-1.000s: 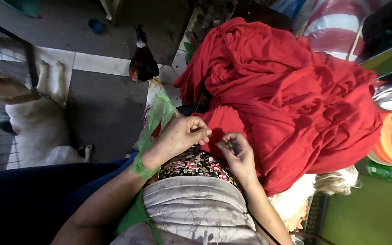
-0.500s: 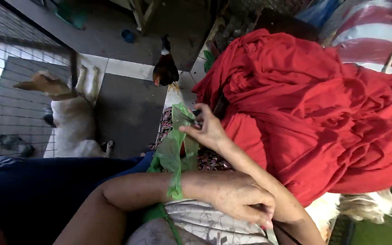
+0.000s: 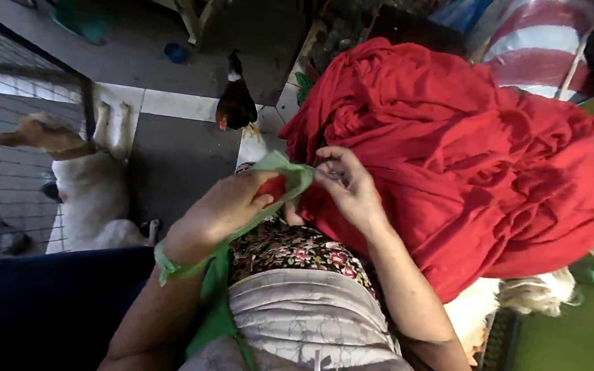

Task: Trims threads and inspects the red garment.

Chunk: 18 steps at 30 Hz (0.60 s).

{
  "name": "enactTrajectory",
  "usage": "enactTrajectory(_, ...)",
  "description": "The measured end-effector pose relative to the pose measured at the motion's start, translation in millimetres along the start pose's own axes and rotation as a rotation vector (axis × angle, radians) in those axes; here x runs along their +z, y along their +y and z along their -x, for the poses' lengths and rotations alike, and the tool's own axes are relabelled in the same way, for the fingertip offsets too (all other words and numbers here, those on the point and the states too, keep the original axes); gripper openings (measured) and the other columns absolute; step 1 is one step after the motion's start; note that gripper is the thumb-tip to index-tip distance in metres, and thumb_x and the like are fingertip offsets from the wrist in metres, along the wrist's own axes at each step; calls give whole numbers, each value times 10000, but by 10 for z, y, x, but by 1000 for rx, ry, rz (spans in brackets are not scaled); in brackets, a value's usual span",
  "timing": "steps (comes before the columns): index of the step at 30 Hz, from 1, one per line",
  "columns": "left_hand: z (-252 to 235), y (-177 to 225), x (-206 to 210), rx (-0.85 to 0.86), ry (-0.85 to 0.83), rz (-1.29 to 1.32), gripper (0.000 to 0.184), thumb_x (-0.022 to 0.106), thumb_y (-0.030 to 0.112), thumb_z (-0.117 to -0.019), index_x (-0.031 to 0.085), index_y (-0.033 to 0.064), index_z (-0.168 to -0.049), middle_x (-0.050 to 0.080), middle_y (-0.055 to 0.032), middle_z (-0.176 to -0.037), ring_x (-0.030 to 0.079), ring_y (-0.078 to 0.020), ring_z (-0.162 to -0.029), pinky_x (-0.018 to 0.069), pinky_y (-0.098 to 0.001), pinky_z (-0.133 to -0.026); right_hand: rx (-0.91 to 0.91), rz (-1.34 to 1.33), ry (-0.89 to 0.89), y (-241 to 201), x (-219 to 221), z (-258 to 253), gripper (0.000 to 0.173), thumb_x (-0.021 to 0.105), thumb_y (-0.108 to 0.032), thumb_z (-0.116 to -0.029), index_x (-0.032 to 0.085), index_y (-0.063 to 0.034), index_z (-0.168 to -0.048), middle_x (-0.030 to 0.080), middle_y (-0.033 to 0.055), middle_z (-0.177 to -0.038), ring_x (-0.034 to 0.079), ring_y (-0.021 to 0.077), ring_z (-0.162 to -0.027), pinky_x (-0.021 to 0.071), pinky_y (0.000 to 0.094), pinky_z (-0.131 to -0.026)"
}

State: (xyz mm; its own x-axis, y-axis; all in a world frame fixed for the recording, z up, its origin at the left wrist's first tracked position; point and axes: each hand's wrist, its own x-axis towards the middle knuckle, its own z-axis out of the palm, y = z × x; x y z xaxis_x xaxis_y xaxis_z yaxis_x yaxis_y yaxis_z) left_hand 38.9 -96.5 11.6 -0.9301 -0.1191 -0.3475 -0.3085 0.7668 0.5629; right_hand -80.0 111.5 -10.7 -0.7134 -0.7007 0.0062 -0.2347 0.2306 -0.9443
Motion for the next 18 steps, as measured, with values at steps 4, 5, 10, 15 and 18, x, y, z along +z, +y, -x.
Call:
enactTrajectory(4, 9, -1, -63, 167, 215, 75, 189, 609, 166, -1012, 718, 16, -1047, 689, -158, -1002, 679, -309, -889, 556, -552, -794, 12, 152, 165, 41, -508, 249, 181, 542, -42, -1004, 622, 22, -1154, 679, 73, -1014, 642, 53, -854, 543, 231, -768)
enactTrajectory(5, 3, 44, -51, 206, 250, 106, 187, 621, 194, -995, 719, 35, -995, 683, -121, -971, 671, -258, -863, 560, -500, -775, 28, 169, 197, 67, -571, 337, 151, 548, -42, -989, 631, 14, -1102, 673, 43, -940, 624, 26, -789, 533, 208, -719)
enactTrajectory(10, -220, 310, 368, 291, 87, 140, 123, 687, 143, -956, 743, 40, -993, 715, -113, -967, 696, -257, -890, 567, -506, -817, 128, 152, 145, 262, -490, 767, 132, 600, -30, -951, 668, 27, -1048, 698, 37, -901, 642, 5, -775, 546, 192, -723)
enactTrajectory(15, -424, 346, 868, 210, -98, 152, 231, 663, 183, -985, 691, -38, -1048, 694, -219, -985, 691, -388, -921, 537, -609, -833, 73, 97, 82, 390, -229, 929, 173, 596, -11, -941, 698, 78, -1050, 723, 119, -954, 680, 61, -852, 566, 220, -809)
enactTrajectory(18, -406, 341, 880, 219, -102, 196, 266, 630, 198, -1004, 690, -60, -1036, 695, -237, -1007, 685, -391, -963, 526, -596, -877, 18, 105, 94, 413, -164, 937, 148, 639, -18, -915, 700, 67, -1020, 716, 144, -959, 677, 96, -855, 561, 225, -797)
